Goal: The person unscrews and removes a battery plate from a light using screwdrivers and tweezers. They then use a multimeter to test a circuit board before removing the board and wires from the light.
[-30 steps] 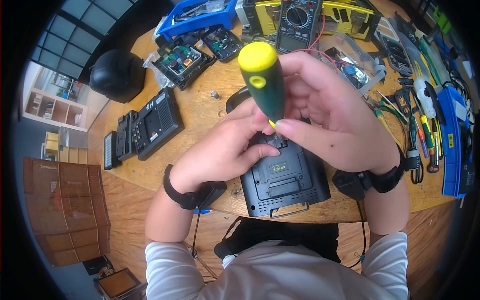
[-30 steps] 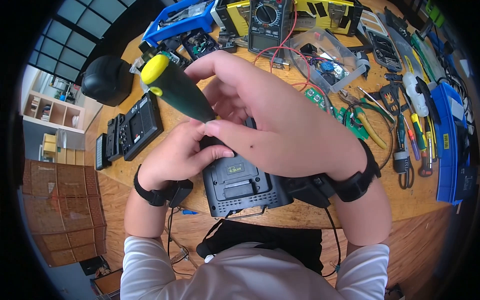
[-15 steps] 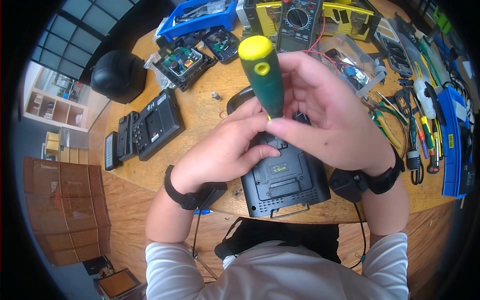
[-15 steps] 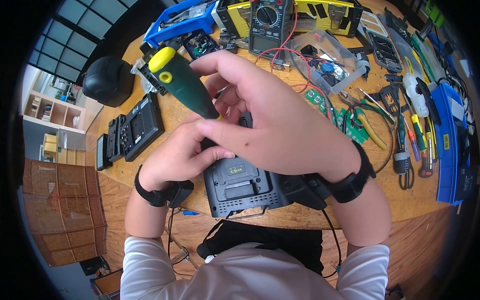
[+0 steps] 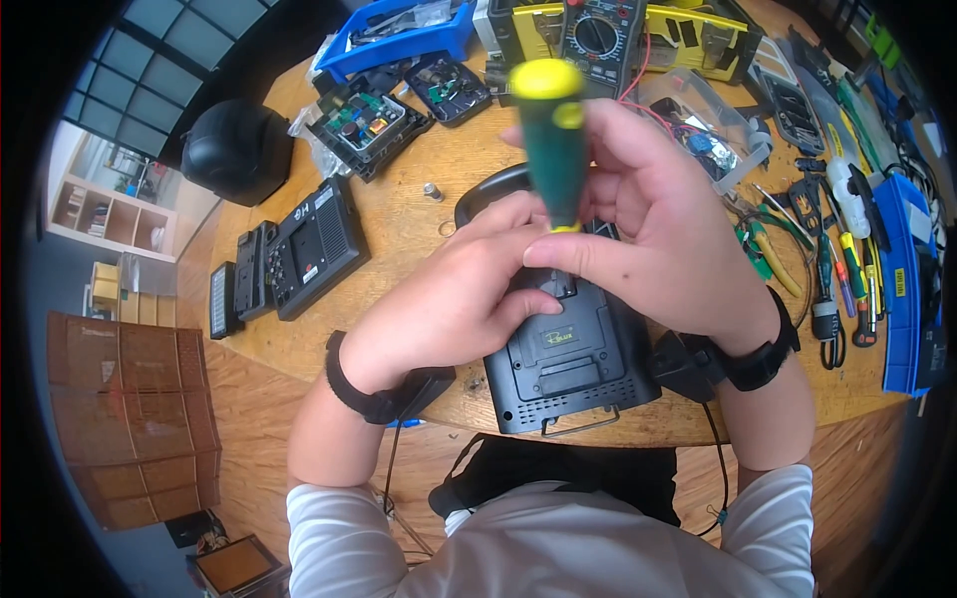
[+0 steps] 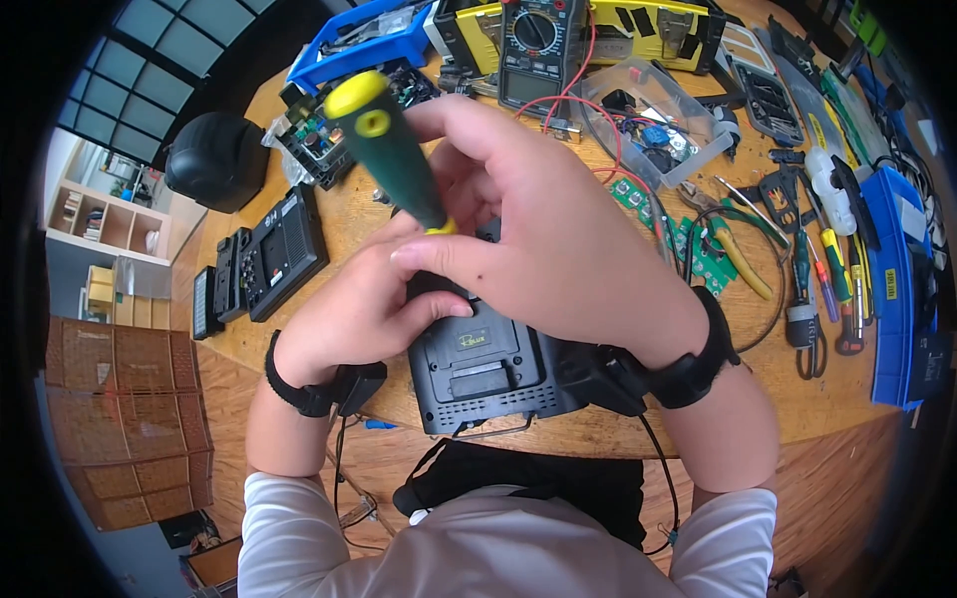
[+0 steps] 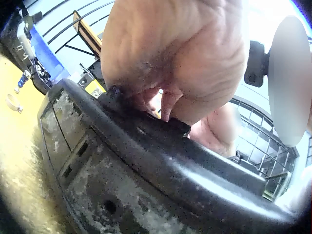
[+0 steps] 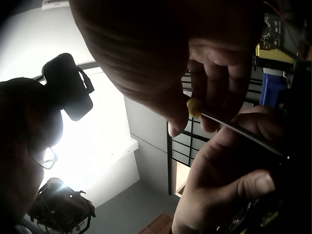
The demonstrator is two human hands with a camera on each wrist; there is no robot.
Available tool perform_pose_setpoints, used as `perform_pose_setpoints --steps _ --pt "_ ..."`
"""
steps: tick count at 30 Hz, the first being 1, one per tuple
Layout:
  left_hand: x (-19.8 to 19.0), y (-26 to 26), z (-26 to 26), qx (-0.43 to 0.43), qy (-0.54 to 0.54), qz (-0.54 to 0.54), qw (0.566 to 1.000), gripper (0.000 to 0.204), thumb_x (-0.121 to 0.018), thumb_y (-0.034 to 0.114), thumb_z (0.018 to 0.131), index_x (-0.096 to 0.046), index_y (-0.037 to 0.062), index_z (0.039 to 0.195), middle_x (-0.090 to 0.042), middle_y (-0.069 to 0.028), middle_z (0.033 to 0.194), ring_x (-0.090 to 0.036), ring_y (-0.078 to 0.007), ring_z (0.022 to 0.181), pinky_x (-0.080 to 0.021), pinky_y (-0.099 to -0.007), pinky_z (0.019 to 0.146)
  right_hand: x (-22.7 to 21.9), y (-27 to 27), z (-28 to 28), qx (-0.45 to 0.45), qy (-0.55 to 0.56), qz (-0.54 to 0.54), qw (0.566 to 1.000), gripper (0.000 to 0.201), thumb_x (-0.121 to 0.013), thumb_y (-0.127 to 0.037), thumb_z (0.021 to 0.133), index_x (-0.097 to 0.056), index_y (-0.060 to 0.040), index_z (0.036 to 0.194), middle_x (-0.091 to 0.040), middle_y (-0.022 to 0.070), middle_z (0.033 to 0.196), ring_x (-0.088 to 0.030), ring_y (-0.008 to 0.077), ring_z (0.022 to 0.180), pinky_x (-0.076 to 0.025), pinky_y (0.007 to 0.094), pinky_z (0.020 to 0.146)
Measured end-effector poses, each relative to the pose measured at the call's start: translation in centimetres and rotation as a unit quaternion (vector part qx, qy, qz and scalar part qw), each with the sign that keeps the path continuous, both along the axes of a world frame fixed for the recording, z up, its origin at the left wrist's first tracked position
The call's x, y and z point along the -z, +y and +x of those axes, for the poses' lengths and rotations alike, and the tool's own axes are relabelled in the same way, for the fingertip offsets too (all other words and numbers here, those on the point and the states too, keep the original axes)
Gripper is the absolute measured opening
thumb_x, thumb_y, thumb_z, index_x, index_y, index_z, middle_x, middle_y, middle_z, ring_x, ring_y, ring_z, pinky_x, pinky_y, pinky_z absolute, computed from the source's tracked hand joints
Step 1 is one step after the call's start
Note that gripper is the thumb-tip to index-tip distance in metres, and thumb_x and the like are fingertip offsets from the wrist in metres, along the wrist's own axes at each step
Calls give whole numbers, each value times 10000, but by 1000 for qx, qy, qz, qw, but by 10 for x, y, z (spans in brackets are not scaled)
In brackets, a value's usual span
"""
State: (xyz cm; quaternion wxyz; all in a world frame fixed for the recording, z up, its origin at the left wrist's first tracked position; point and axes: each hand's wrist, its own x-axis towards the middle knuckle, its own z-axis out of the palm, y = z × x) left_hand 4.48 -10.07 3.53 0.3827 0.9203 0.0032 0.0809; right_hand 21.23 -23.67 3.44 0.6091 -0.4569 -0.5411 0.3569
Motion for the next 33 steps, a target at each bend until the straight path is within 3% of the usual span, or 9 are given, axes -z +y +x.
perform_pose_setpoints --steps 2,11,17,19,20,21,24,29,33 --pt "-4 0 0 4 24 -2 1000 496 -774 -2 810 -629 36 1283 -566 -188 1349 -566 -416 1236 -491 -458 1041 0 0 0 24 -15 -4 1000 700 -708 103 881 -390 10 1497 -585 142 1393 -647 203 1166 -543 331 1005" --pt "1 -2 0 -33 48 -79 995 418 -802 -5 779 -674 25 1176 -600 -188 1292 -598 -407 1183 -530 -445 977 -9 -10 7 -107 122 -26 986 696 -624 123 912 -334 25 1538 -488 143 1491 -627 190 1216 -515 342 1062" --pt "-1 -3 0 -20 24 -26 999 307 -781 -21 807 -697 24 1098 -624 -160 1266 -636 -367 1131 -548 -416 919 -16 -15 13 -127 20 -51 990 469 -506 91 983 -480 48 1449 -635 119 1280 -648 188 1172 -515 332 1037" --pt "-5 -5 2 -34 75 -100 992 268 -784 -19 808 -714 20 1064 -625 -139 1199 -653 -340 1074 -555 -395 889 -30 -22 19 -108 -44 -85 990 389 -454 53 1013 -543 57 1392 -669 95 1157 -662 170 1104 -539 312 969" --pt "-3 -5 2 -34 74 -100 992 268 -784 -19 808 -714 20 1064 -625 -139 1199 -653 -340 1074 -555 -395 889 -31 -22 20 -44 -179 5 983 401 -433 -4 1046 -488 56 1438 -653 110 1148 -661 158 1003 -559 296 872" --pt "0 -4 2 -31 50 -61 996 253 -793 -41 801 -723 11 1038 -627 -121 1168 -653 -296 1088 -551 -378 925 -30 -22 20 -43 -181 5 983 401 -433 -4 1046 -488 56 1438 -653 110 1148 -661 158 1003 -559 296 872" --pt "-1 -3 1 -10 15 -27 999 246 -804 -45 786 -734 6 1016 -594 -90 1117 -644 -243 1049 -554 -365 903 -19 -20 22 5 84 19 996 467 -445 -77 1070 -378 24 1521 -625 135 1105 -594 140 826 -516 281 783" --pt "-12 -19 -3 -25 -38 79 996 233 -776 -42 792 -728 38 1005 -587 -97 1084 -642 -270 973 -553 -361 829 -29 -21 22 45 111 -2 993 500 -489 -80 1047 -377 26 1523 -607 114 1059 -522 109 768 -433 253 682" --pt "-19 -23 2 -4 -41 168 985 188 -760 -20 784 -704 56 946 -598 -100 1037 -650 -290 869 -556 -382 765 -30 -21 9 66 195 74 976 496 -513 -98 1043 -393 15 1511 -562 55 958 -473 80 719 -398 224 642"
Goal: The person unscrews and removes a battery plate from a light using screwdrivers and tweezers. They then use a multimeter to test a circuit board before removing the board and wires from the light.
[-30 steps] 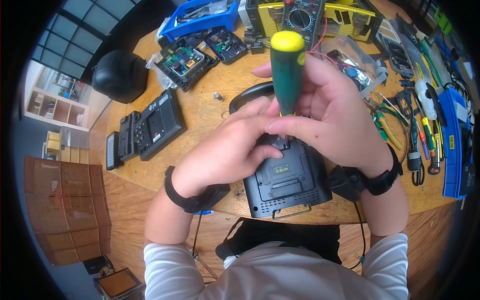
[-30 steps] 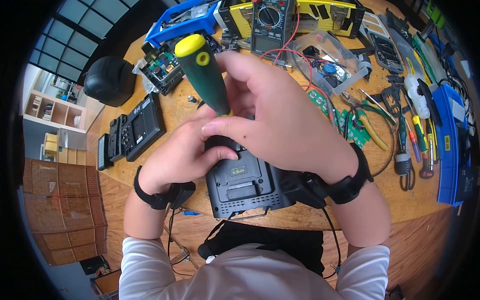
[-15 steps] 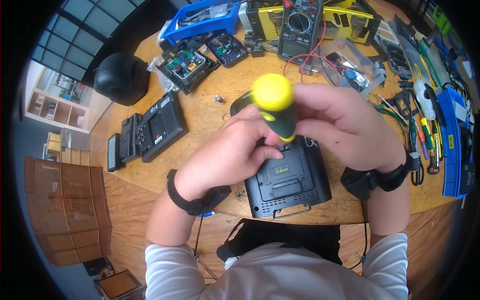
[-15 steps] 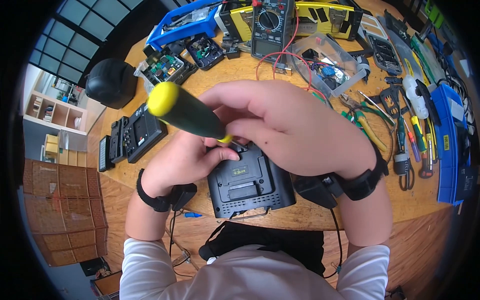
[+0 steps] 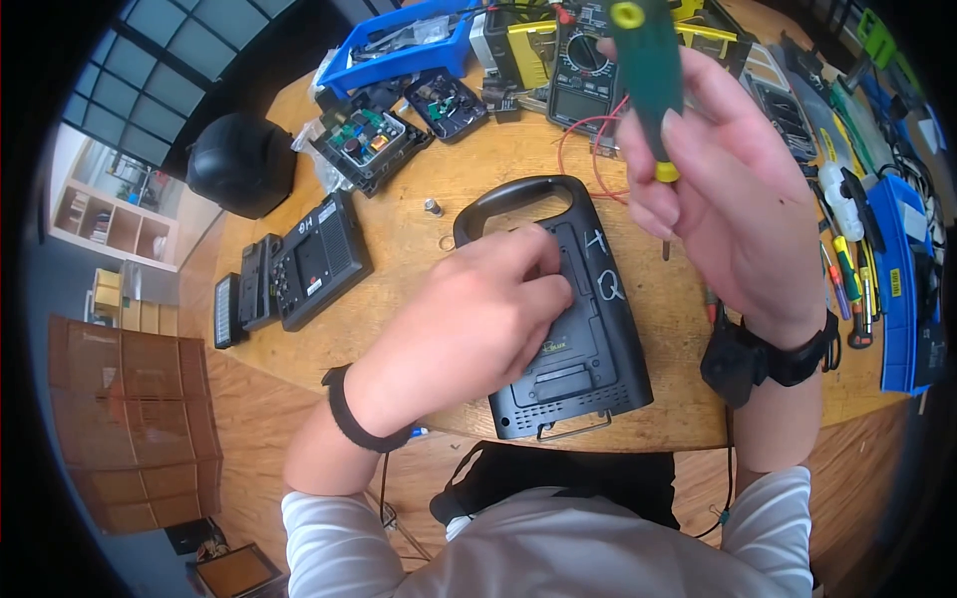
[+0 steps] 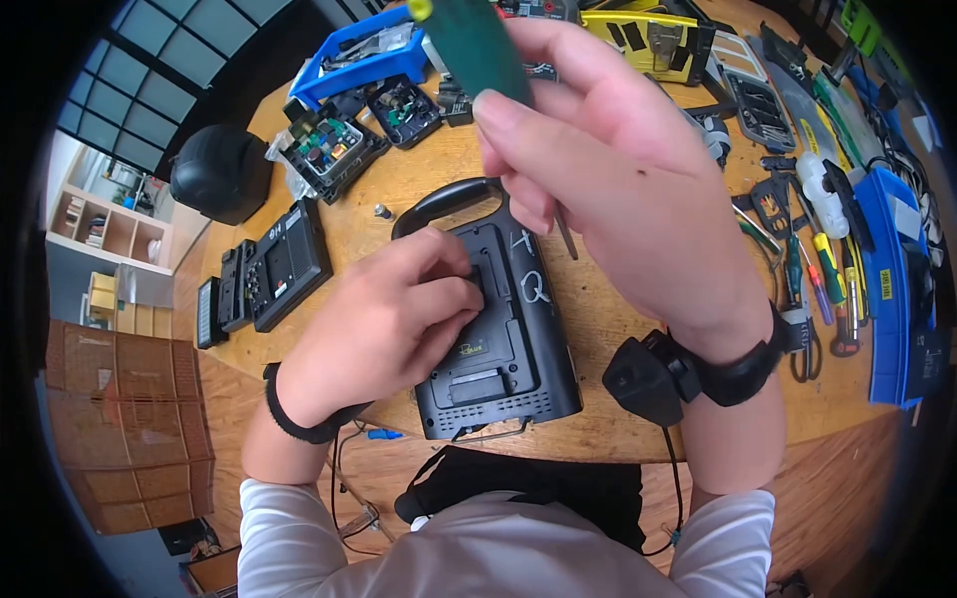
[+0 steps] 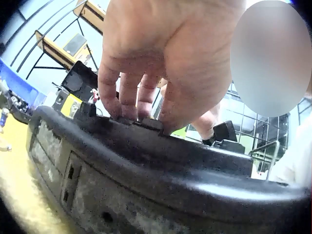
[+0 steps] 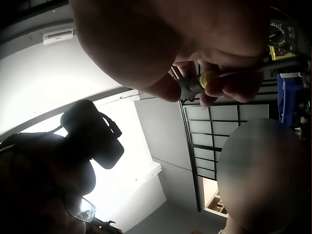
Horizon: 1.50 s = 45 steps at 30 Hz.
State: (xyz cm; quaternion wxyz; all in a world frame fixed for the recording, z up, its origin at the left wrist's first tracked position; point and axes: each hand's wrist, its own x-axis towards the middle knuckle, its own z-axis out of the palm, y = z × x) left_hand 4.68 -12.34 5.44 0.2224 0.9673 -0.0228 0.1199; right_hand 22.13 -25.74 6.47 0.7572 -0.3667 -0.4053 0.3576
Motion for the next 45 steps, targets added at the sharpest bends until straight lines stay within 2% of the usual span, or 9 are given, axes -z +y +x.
perform_pose_setpoints --steps 8,21,25,29,31,35,38,41,45 --pt "-30 -30 19 10 123 253 960 92 -643 63 787 -672 5 852 -597 -120 926 -692 -286 842 -593 -379 690 4 -7 20 73 -95 58 991 446 -544 -117 1039 -435 8 1453 -467 -3 856 -398 50 665 -354 206 592" --pt "-27 -40 34 0 179 311 933 81 -645 36 773 -656 -36 807 -617 -165 874 -699 -298 791 -590 -375 691 -25 -26 22 5 -18 84 996 444 -523 -133 1057 -420 28 1458 -463 2 879 -394 47 657 -357 209 590" --pt "-24 -19 26 -20 138 215 967 71 -670 20 798 -650 -21 853 -626 -155 909 -692 -347 816 -575 -426 734 -8 -28 49 116 -56 -62 990 436 -522 -137 1059 -432 23 1455 -494 10 907 -423 54 683 -373 212 611" --pt "-18 10 12 -17 120 24 992 247 -786 37 795 -686 8 1018 -627 -127 1064 -655 -349 1002 -536 -425 875 -38 -26 3 78 -77 58 992 413 -535 -137 1051 -465 18 1427 -516 13 912 -452 57 701 -385 214 633" --pt "-11 19 4 -20 113 -49 992 403 -856 92 767 -714 35 1141 -603 -114 1158 -606 -312 1127 -503 -382 975 -25 -17 -1 231 -96 7 968 364 -557 -125 1035 -506 -1 1374 -530 15 901 -483 71 720 -401 230 645" --pt "-3 27 -2 -27 112 -107 988 445 -871 99 754 -721 58 1172 -606 -99 1136 -608 -300 1143 -488 -401 994 -15 -26 22 76 -257 -160 950 312 -619 -108 1012 -533 -52 1307 -527 -12 936 -502 76 778 -427 251 709" --pt "6 38 -2 -22 106 -116 987 464 -886 132 744 -746 80 1183 -620 -104 1223 -587 -311 1198 -453 -419 1057 4 -12 16 33 -346 -132 928 311 -628 -127 1024 -531 -55 1310 -533 -12 1026 -513 66 786 -439 240 727" --pt "21 48 -2 27 16 -57 998 427 -873 155 771 -744 67 1169 -599 -142 1303 -578 -340 1223 -457 -412 1066 -2 -10 10 10 -244 -103 964 342 -596 -135 1046 -517 -31 1362 -561 26 1137 -583 106 836 -492 272 796" --pt "34 53 -1 37 64 -254 964 412 -888 162 776 -770 71 1160 -558 -142 1449 -531 -316 1337 -399 -425 1140 -7 -10 10 72 -186 -74 977 441 -600 -219 1056 -497 8 1420 -633 72 1123 -635 147 930 -514 302 880"
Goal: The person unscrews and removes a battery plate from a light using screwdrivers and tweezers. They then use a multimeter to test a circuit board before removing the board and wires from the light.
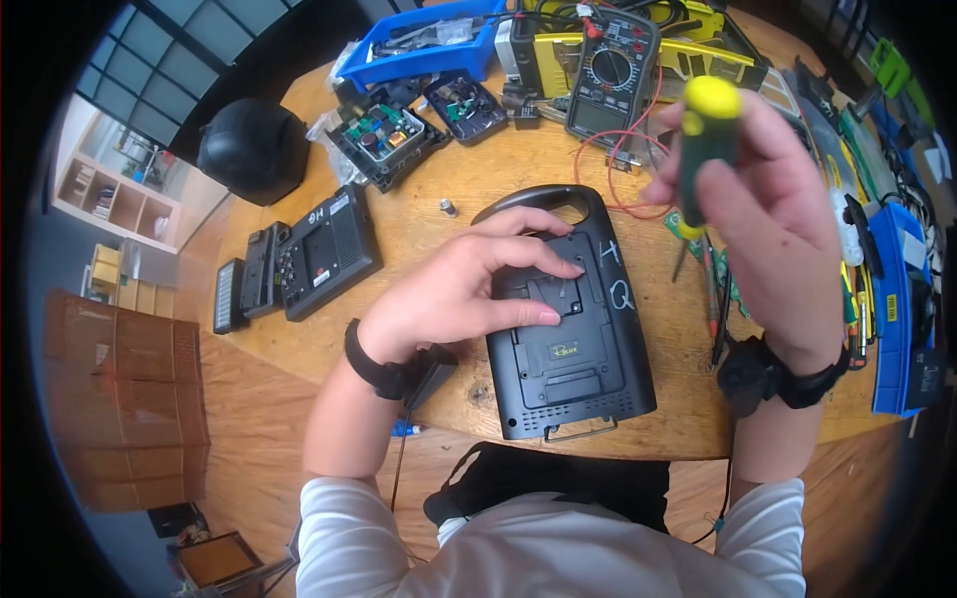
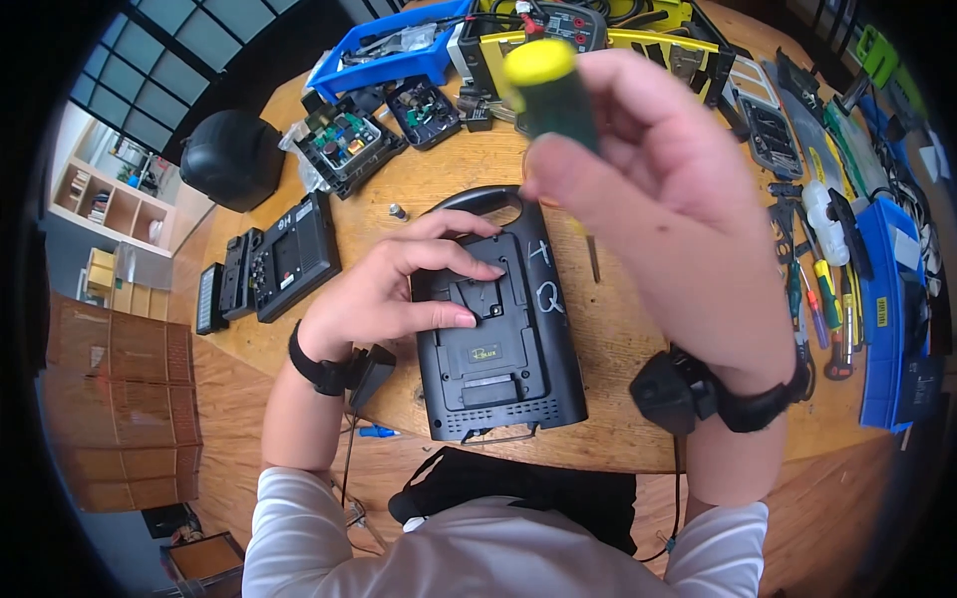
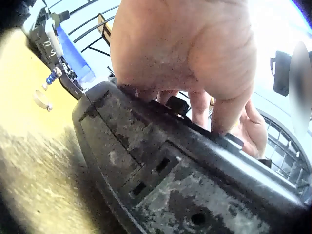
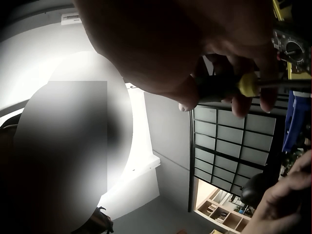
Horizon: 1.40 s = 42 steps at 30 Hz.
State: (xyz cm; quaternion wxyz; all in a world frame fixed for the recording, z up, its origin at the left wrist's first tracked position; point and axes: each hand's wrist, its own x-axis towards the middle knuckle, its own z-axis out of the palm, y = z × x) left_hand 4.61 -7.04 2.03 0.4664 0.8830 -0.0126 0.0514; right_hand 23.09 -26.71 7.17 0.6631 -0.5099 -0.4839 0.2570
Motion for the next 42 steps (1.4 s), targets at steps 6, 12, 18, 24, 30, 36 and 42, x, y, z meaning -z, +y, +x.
perform_pose_setpoints --steps 6,12,18,24,30,36,42 --pt "2 6 5 33 -1 -27 999 406 -887 140 780 -758 50 1154 -563 -157 1426 -529 -312 1338 -401 -423 1136 -12 -22 11 79 -111 17 990 523 -602 -287 1055 -462 10 1462 -681 120 1083 -643 166 1022 -488 279 908" --pt "8 11 6 52 -28 -11 998 420 -891 143 759 -755 34 1141 -566 -172 1407 -531 -330 1330 -400 -428 1126 -13 -54 8 187 -151 45 970 321 -501 -91 1055 -403 -50 1357 -658 195 1157 -665 163 866 -514 237 704" --pt "14 11 1 30 -56 42 997 446 -875 230 765 -763 49 1157 -589 -185 1410 -557 -342 1298 -408 -422 1100 25 -91 4 308 -88 -90 943 232 -685 50 926 -488 -58 984 -632 115 1078 -682 161 812 -577 285 710" --pt "13 6 -1 18 -60 67 996 454 -867 268 757 -767 76 1156 -596 -168 1421 -547 -351 1313 -366 -448 1113 84 -86 -39 286 -354 -238 858 253 -793 -15 806 -550 -60 861 -547 129 955 -614 316 883 -517 399 743" --pt "16 4 0 7 -78 75 994 450 -857 279 756 -768 115 1166 -610 -139 1399 -571 -335 1258 -371 -429 1059 101 -80 -61 199 -427 -329 818 158 -750 -68 842 -611 -51 915 -554 141 1011 -614 356 913 -524 423 773" --pt "16 4 0 5 -81 81 993 447 -855 297 755 -768 106 1150 -616 -151 1384 -575 -338 1255 -368 -431 1054 82 -127 -34 343 -379 -422 749 162 -779 -31 776 -665 -31 892 -667 154 888 -644 383 890 -522 461 804" --pt "19 4 0 3 -87 79 993 448 -855 307 751 -765 98 1137 -621 -162 1375 -583 -344 1251 -369 -434 1052 85 -142 -30 326 -375 -449 743 184 -808 -61 784 -702 -38 933 -634 155 996 -589 358 1027 -495 441 887"
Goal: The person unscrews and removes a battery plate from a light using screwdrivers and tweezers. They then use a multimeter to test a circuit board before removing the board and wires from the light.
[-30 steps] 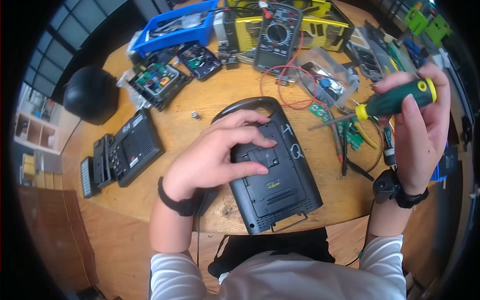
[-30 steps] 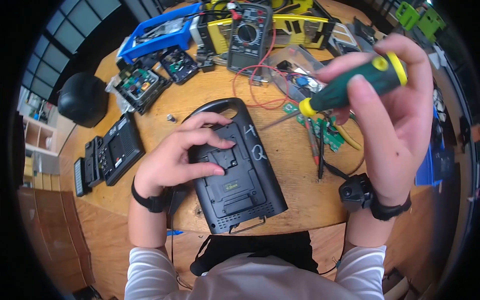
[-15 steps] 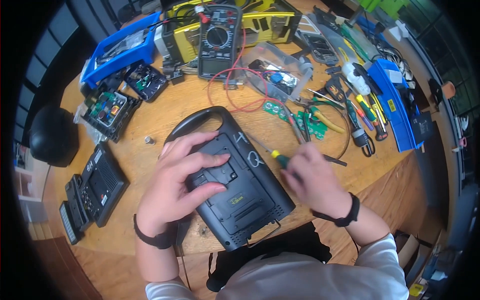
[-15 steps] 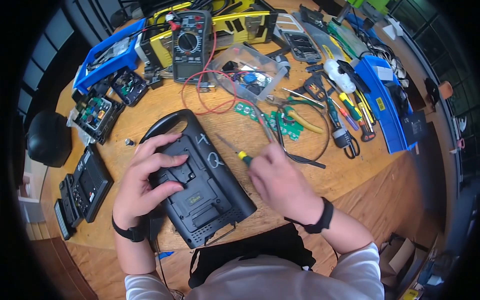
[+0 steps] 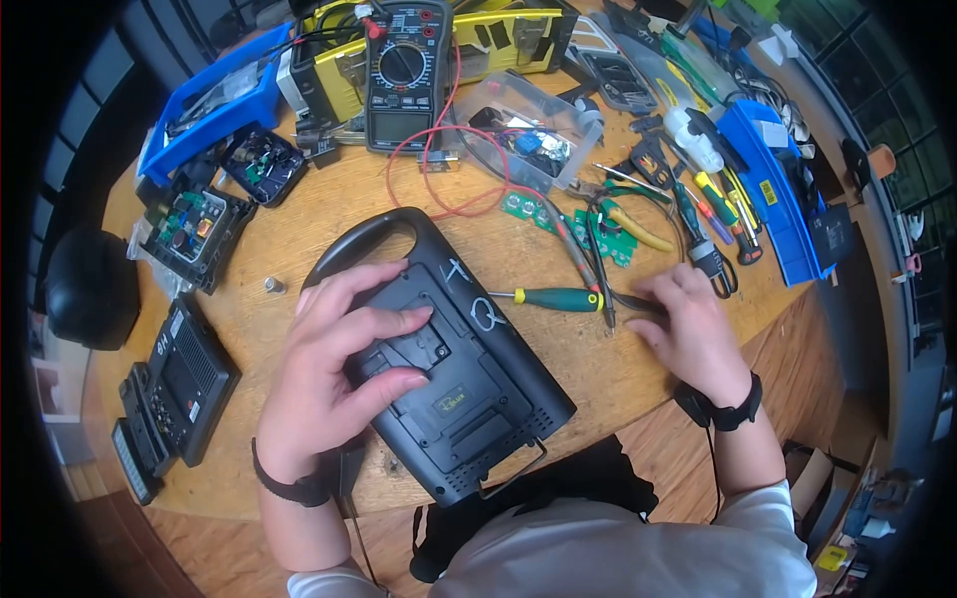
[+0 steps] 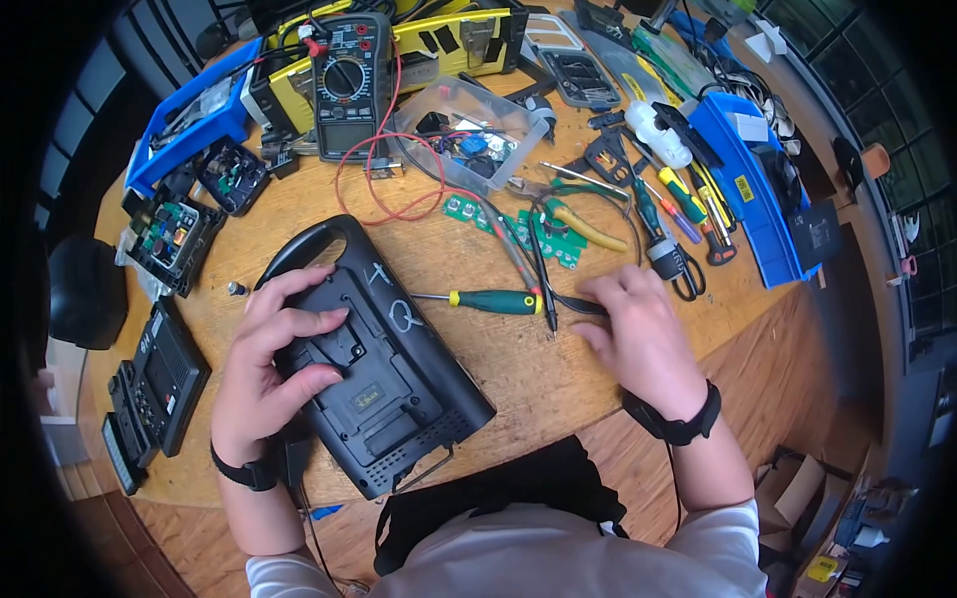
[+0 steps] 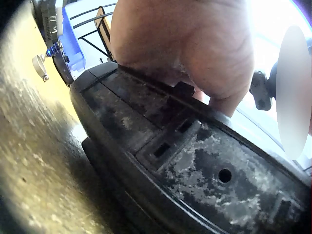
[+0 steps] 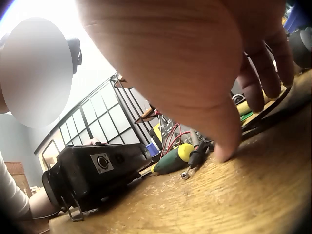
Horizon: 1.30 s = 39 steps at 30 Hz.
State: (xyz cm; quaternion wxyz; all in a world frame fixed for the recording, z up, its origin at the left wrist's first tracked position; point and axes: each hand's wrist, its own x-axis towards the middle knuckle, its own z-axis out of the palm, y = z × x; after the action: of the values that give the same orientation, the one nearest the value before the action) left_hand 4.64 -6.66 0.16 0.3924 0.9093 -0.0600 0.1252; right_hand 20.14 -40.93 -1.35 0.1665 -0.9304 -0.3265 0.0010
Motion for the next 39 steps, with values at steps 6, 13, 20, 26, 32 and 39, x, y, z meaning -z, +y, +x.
perform_pose_setpoints --steps 6,13,20,26,32,39 --pt "0 1 0 -1 -1 2 1000 444 -853 311 753 -764 95 1131 -624 -165 1373 -583 -341 1256 -370 -429 1046 11 6 18 -19 58 35 998 135 -811 -96 825 -705 -43 890 -657 121 848 -646 301 851 -522 393 797" --pt "0 1 0 2 2 0 1000 441 -853 309 753 -765 94 1128 -625 -165 1374 -584 -342 1259 -370 -425 1048 -1 3 45 75 291 95 949 191 -826 -109 853 -676 -7 791 -692 29 745 -651 102 706 -516 280 651" --pt "0 1 -1 0 -3 3 1000 442 -851 311 753 -767 94 1129 -627 -167 1373 -590 -342 1243 -375 -427 1043 -22 19 58 8 395 31 918 126 -706 -32 958 -591 14 984 -649 45 761 -680 119 708 -531 287 619" --pt "0 1 0 0 0 -3 1000 449 -848 326 757 -771 96 1135 -629 -164 1372 -592 -344 1236 -378 -429 1045 -18 24 63 82 428 96 895 133 -705 -15 945 -637 31 1050 -674 69 774 -701 152 721 -546 301 642" --pt "0 0 0 -1 1 -6 1000 453 -846 340 760 -773 94 1132 -630 -163 1370 -592 -345 1236 -381 -433 1044 -6 11 72 -16 241 -4 970 149 -672 -77 981 -694 10 1100 -728 85 858 -695 145 768 -545 292 684" --pt "-1 1 0 1 1 0 1000 455 -849 336 758 -771 94 1135 -627 -167 1372 -589 -345 1244 -378 -433 1046 -12 19 73 93 414 58 904 176 -639 -103 1006 -694 19 1121 -750 113 931 -693 182 780 -536 318 717"
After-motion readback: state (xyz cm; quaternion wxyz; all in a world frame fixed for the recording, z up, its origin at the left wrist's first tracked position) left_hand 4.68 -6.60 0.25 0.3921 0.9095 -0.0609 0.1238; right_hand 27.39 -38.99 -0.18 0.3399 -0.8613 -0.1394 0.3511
